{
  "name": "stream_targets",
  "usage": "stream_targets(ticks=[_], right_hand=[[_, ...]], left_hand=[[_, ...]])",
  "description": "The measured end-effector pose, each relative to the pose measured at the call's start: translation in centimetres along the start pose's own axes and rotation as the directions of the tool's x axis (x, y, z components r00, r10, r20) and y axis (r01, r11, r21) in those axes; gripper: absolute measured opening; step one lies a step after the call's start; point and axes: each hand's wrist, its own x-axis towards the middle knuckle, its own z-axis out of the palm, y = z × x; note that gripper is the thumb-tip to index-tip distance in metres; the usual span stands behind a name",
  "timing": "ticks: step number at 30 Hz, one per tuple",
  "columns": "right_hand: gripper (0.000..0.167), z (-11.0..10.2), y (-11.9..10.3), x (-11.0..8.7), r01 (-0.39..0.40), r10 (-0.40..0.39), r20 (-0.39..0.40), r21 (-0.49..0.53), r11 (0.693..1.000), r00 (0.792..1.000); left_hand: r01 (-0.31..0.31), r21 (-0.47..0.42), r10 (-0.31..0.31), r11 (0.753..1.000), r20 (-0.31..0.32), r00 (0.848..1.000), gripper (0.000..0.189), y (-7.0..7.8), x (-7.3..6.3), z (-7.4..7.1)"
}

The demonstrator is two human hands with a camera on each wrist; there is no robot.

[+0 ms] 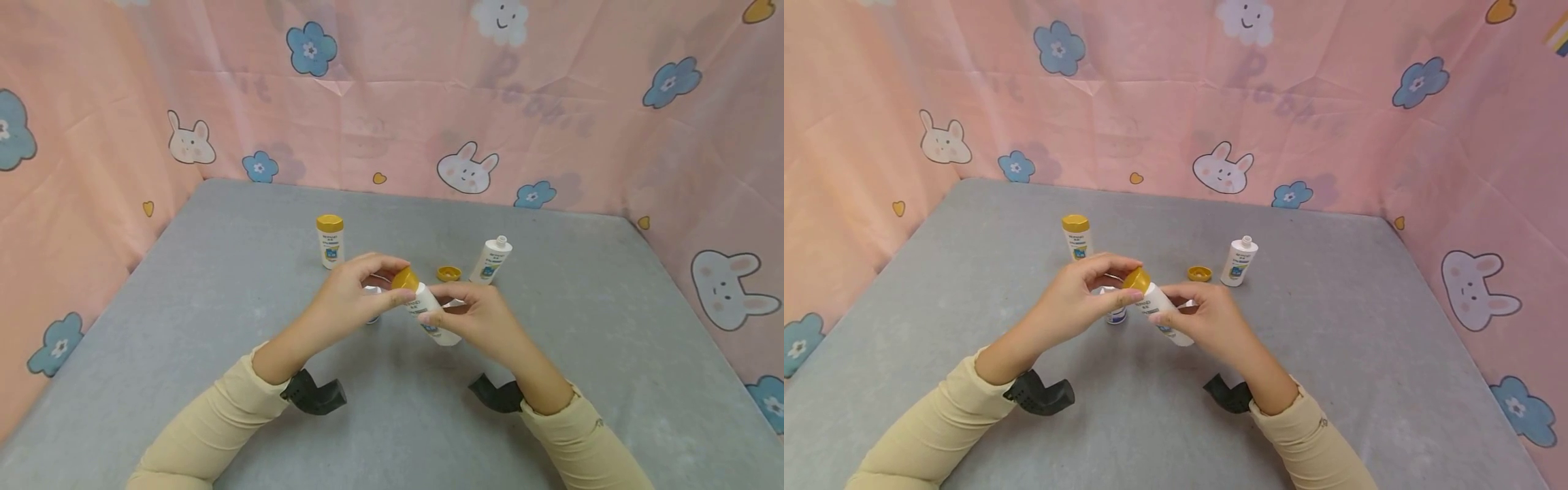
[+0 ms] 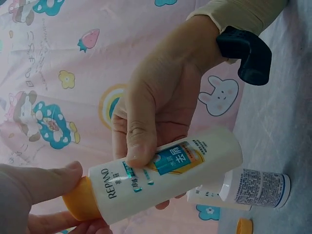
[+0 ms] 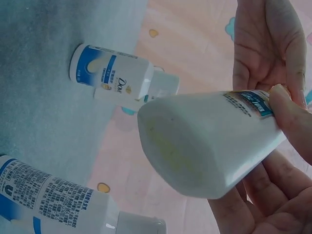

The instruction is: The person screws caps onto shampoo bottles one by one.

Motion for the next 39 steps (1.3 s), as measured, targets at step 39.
stream_targets(ticks=[39], right_hand=[[0.033,-0.38,-0.24,-0.09,-0.012,0.011,-0.011,-0.057,0.998,1.0]], left_hand=[[-0.126,-0.002,0.126,0.992,0.035,0.991,0.037,-0.66,0.27,-0.1]])
